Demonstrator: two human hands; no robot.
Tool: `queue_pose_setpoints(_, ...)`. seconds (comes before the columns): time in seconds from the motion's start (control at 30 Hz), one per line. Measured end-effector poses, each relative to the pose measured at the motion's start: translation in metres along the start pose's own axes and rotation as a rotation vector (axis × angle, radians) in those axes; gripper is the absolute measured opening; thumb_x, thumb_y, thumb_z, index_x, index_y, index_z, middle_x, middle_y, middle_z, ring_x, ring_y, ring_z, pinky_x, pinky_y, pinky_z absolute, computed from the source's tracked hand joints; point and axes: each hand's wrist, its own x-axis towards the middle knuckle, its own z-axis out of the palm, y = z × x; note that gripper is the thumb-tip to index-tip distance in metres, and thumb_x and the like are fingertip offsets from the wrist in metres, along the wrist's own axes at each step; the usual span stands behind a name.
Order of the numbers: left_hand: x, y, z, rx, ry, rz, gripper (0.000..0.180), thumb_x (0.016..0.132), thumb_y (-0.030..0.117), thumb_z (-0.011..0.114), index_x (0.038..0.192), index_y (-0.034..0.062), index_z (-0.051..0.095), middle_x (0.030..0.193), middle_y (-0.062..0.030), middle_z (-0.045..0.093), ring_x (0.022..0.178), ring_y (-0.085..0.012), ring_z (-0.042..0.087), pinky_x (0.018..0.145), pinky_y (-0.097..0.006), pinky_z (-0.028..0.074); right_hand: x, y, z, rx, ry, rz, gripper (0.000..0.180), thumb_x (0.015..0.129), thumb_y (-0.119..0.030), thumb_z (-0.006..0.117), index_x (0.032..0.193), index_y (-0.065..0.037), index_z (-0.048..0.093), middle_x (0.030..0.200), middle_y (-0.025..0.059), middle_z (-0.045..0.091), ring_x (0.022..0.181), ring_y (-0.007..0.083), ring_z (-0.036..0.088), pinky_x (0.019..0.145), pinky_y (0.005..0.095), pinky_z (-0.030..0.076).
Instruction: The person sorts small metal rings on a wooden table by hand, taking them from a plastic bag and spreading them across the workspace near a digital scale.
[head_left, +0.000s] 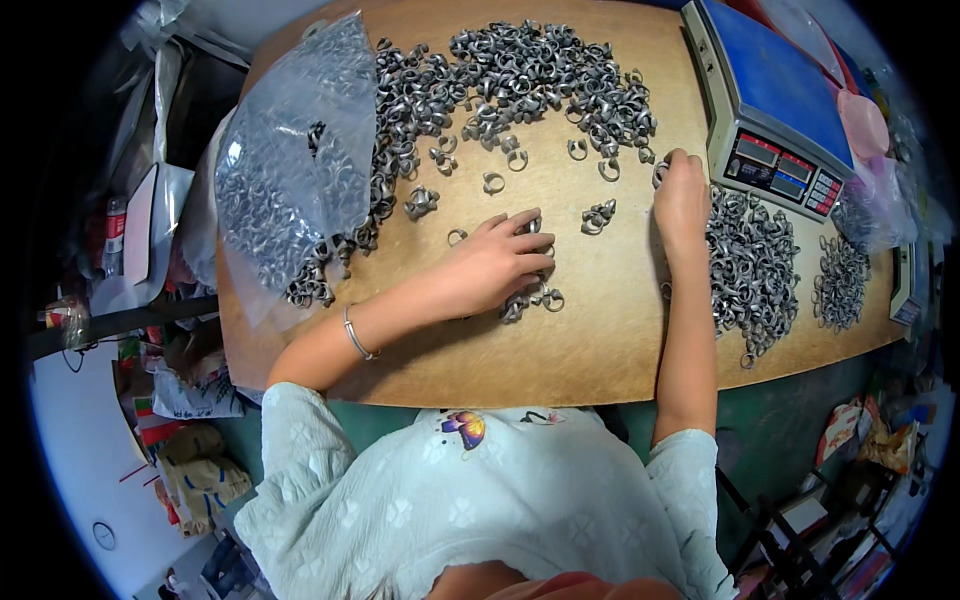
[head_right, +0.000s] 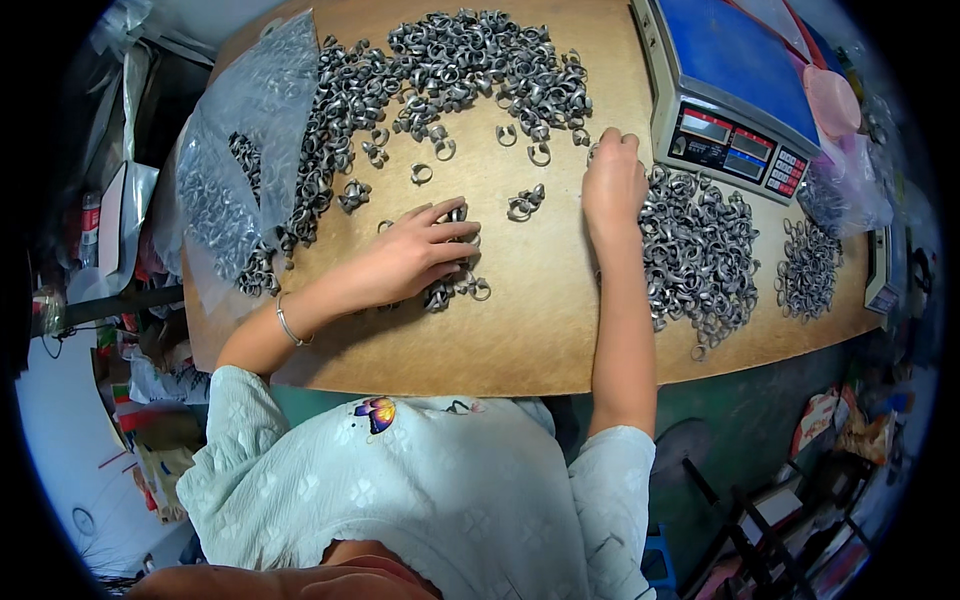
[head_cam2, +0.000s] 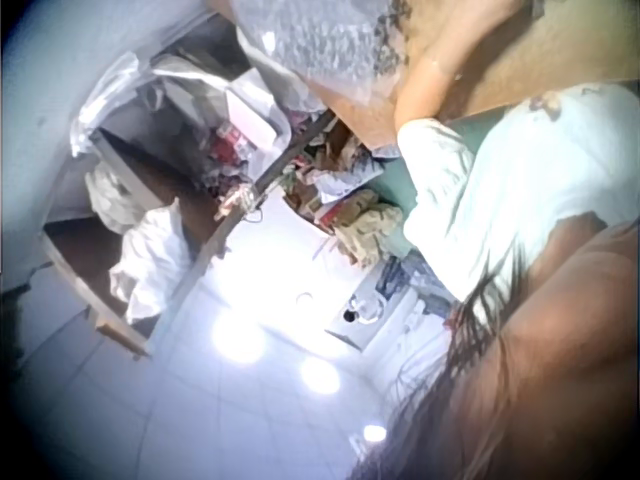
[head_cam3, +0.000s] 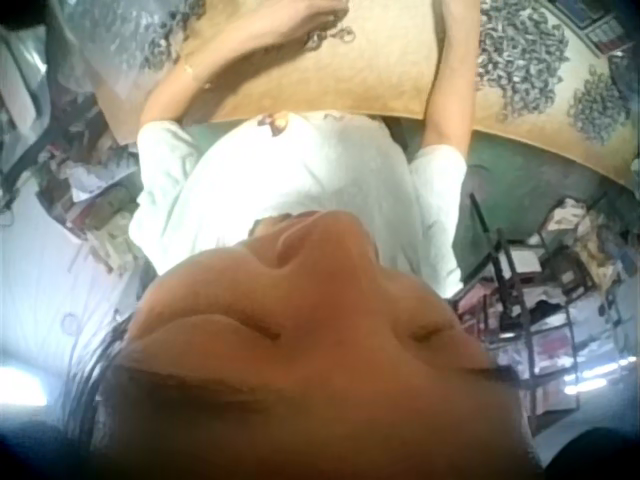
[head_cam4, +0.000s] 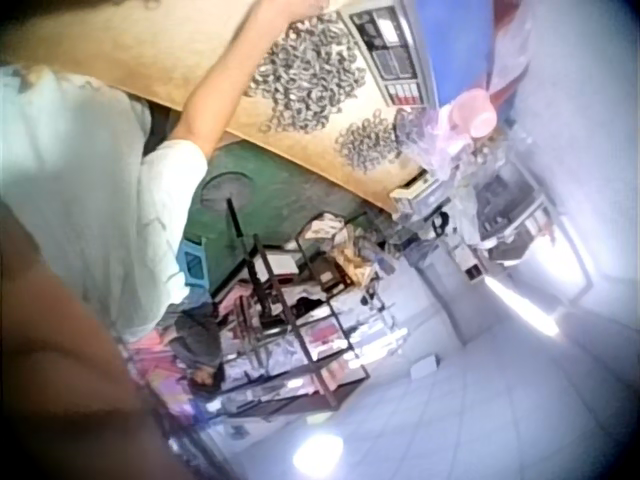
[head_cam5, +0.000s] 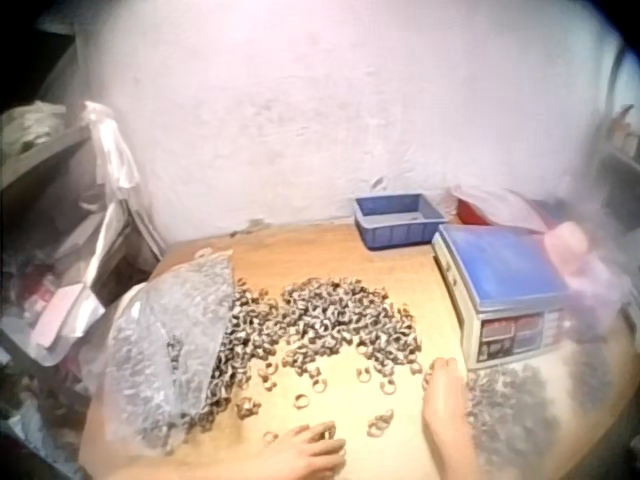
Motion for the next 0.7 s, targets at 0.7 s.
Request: queue_pose_setpoints(0.7, -0.093, 0.049, 0.054, 0.099, 0.237, -0.347, 0.054, 0.076, 0.018, 0.069, 0.126, 0.0148, 0.049, 0.132, -0.0122, 0.044, 0.127, -0.0321, 0.037, 0.101, -0.063, 0.023, -0.068, -0.026, -0.039, 1.647, -0.767, 0.359, 0.023, 0.091, -0.023, 0.055, 0.085, -0.002, 0.062, 0.057, -0.0025, 0.042, 0.049, 0.0062, 0.038, 0.041, 0.0215, 0.028)
